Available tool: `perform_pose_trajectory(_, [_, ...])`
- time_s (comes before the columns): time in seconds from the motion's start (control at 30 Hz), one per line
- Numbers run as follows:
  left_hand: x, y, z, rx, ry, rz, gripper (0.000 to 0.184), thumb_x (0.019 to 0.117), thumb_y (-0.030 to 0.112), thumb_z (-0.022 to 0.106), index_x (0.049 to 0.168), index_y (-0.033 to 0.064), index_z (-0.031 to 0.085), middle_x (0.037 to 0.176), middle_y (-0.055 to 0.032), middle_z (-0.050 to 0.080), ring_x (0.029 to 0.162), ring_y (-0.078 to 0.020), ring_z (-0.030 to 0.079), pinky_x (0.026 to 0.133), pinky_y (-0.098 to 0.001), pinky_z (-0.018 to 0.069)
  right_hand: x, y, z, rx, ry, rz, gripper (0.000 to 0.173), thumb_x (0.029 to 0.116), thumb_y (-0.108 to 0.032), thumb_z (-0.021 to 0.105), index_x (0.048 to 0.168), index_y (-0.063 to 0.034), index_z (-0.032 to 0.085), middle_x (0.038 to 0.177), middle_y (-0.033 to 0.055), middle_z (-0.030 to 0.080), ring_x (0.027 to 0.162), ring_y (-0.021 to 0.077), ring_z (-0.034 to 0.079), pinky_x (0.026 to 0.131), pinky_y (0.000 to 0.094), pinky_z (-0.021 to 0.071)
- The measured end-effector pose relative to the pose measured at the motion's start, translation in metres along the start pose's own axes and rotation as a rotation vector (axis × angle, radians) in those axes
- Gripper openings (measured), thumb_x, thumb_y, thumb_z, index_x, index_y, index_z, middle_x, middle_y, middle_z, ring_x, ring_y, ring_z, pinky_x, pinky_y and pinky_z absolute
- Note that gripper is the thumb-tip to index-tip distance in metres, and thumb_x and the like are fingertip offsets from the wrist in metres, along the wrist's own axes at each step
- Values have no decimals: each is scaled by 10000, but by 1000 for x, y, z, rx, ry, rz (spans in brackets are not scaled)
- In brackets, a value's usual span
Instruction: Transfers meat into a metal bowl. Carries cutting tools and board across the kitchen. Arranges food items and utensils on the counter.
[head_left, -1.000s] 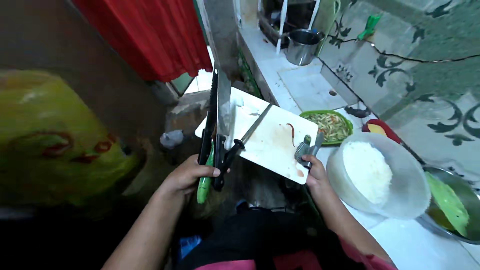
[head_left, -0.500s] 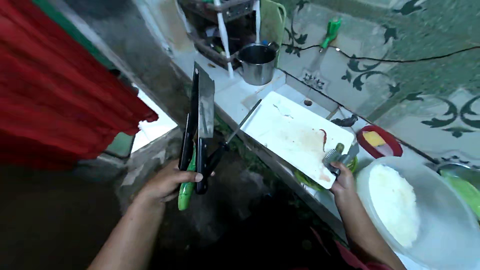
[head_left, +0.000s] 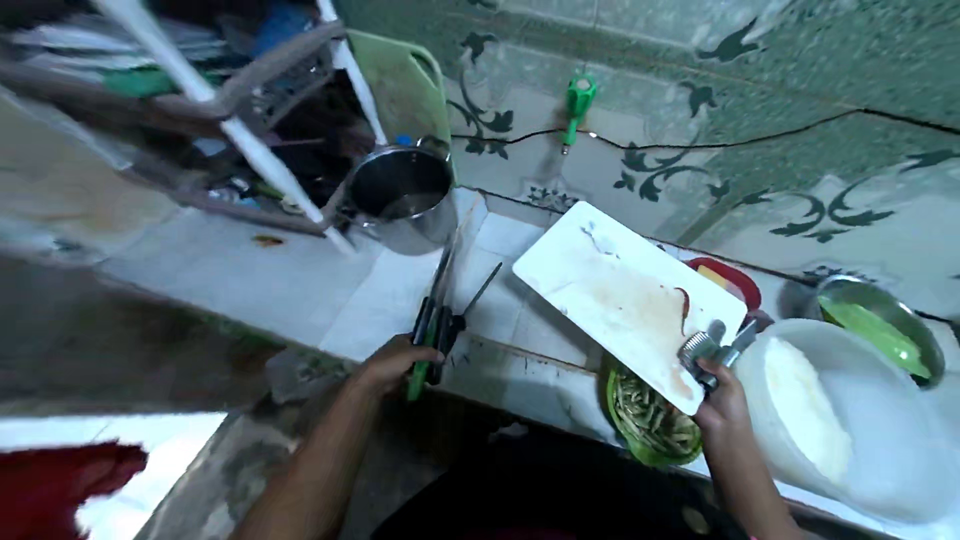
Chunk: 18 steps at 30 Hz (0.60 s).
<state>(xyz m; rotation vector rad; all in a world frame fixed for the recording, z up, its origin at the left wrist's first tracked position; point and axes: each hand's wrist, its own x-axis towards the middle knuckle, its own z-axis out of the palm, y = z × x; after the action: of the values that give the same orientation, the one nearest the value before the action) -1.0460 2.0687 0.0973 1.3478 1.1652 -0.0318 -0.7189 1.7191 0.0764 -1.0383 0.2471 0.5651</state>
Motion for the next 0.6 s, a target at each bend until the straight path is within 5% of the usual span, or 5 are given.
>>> perform_pose_trajectory(0.27, [157,28,-22,226,-242,-8,521,865,146,787,1306,-26,571,1070,-172,688,909,-241,689,814,-431,589,-56,47,42,83,309,-159,161,953,-90,429,1016,-110,576,779,17,695,687,105,707,607,323,627])
perform_pose_trajectory(0.4, [196,29,-7,381,-172,32,550,844,226,836,1285,-18,617,1145,-215,686,1046,-321,676,939,-534,541,-74,67,57,114,420,-188,171,960,-95,408,1023,-113,566,774,21,695,679,110,706,602,329,627])
perform_pose_trajectory(0.6, [246,24,12,474,-79,43,567,846,274,839,1266,-41,623,1137,-247,679,1055,-366,667,943,-575,526,-83,77,76,96,524,-177,161,949,-68,420,983,-85,577,745,38,696,646,126,702,573,330,621])
